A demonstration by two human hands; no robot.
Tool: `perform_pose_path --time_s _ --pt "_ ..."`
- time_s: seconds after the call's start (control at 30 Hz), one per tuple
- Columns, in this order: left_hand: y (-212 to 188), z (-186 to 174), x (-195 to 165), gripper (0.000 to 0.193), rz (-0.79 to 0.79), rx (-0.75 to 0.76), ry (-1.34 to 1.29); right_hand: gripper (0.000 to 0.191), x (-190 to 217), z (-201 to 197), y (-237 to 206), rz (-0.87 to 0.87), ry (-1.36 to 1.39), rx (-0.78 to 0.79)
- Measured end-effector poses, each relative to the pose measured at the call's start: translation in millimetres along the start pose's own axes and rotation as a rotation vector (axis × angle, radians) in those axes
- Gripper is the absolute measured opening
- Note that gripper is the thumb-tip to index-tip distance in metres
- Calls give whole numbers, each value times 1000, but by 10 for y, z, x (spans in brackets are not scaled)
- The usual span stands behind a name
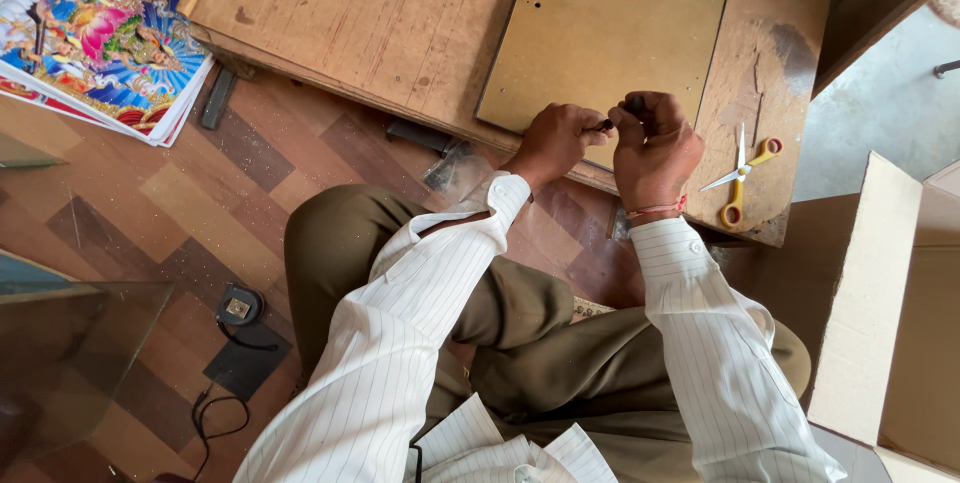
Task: The person sits on the floor at a low workbench and fits a backing board into the back of a picture frame, pressing small fasteners along the frame edge by hand and with a small hand tool. They turn the frame over, hold up the finished framed picture, then place it into a cardboard box.
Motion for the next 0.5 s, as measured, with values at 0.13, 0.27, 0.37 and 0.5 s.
perform_pose_path --time_s 0.13,0.27,0.37,0.5 --pt "-8 3 -4 13 15 -20 7 19 47 -75 80 -124 -122 106" --pt "-22 8 -15 11 32 -16 9 17 84 -137 159 -184 -34 203" --pt "-33 -3 -40 16 10 -79 -20 12 103 -121 189 -190 -92 167" --pt "-40 -37 -75 20 -25 -117 -16 10 101 -29 158 -146 -138 47"
Point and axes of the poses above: each hand's wrist, its own y-axis towards the middle knuckle, its own z-axis out of the palm, x = y × z, the point moved 1 cm from there along y, towards the middle knuckle, and after that the axes turned 4 degrees about -x, right-handed, at the moved point
